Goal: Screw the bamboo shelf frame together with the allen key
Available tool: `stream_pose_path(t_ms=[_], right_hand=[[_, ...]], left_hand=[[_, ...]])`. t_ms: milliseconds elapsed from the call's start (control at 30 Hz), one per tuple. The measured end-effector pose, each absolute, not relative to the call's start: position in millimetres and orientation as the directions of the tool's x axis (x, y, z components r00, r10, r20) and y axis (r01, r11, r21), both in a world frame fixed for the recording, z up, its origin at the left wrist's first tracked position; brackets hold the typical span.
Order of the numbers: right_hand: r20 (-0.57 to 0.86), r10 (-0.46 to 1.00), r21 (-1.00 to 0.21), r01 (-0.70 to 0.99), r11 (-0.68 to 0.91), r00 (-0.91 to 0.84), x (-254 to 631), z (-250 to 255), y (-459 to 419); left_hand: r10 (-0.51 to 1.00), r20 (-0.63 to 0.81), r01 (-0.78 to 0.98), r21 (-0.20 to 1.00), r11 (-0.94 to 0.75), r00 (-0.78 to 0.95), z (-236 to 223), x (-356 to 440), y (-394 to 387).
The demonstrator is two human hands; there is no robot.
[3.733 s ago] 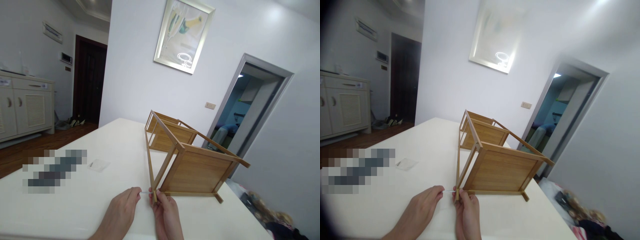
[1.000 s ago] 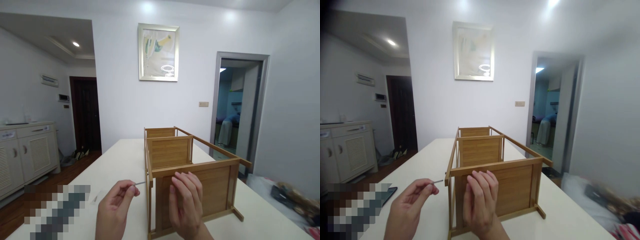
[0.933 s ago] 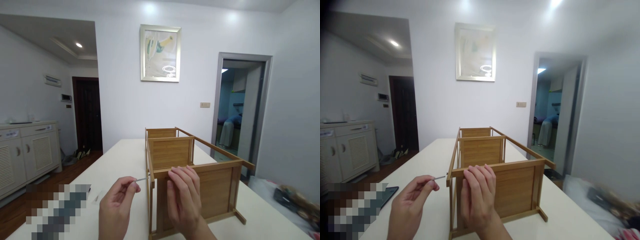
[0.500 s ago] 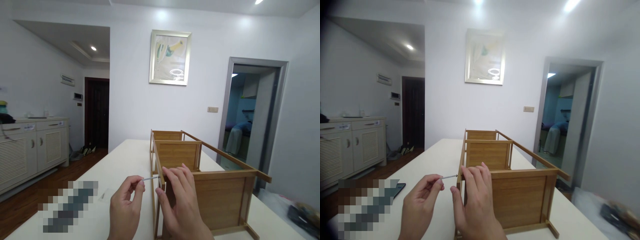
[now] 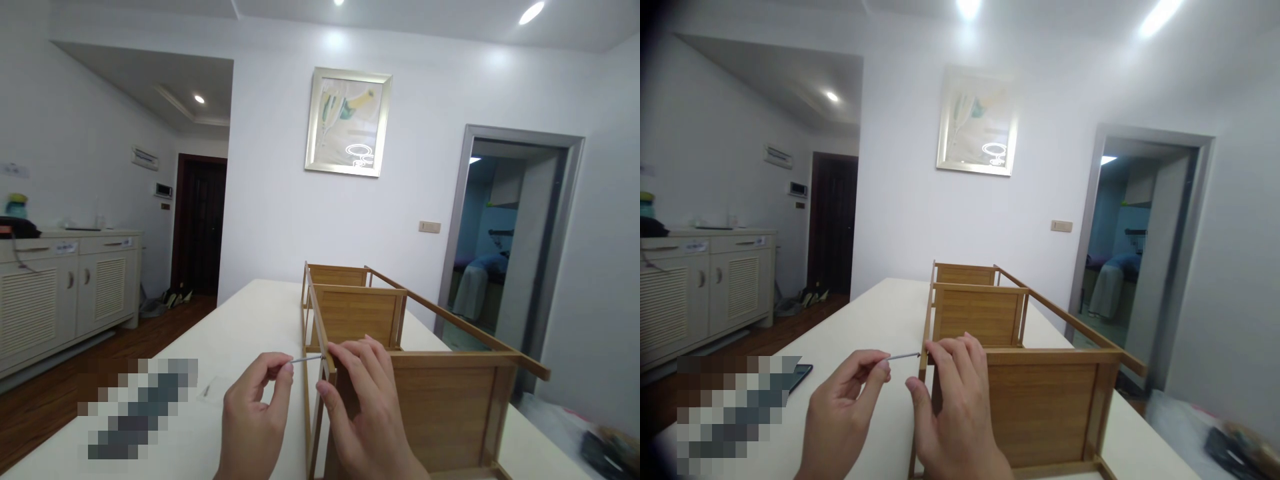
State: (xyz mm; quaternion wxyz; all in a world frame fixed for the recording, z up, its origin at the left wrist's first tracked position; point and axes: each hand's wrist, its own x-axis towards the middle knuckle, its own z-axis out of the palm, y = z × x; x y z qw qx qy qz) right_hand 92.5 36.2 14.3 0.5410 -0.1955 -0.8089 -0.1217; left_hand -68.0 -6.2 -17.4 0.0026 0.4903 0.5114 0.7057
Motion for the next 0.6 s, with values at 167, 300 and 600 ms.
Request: stream_pose_path(t_ms=[167, 300, 600], right_hand=[[0.926, 0.177, -0.006, 0.455, 0.891, -0.334, 92.1, 12.8, 36.6], [0.928, 0.172, -0.003, 0.456, 0.890, -0.329, 92.2, 13.1, 36.2], [0.932, 0.156, 0.016, 0.464, 0.885, -0.328, 91.9, 10.8, 37.9]], left_hand=[[0.495, 0.701, 0.512, 0.713, -0.479, -0.513, -17.0, -67.3, -7.7], [0.501, 0.700, 0.510, 0.714, -0.479, -0.509, -14.0, -66.5, -5.7], [0.532, 0.726, 0.547, 0.683, -0.484, -0.436, -8.6, -69.0, -10.6]])
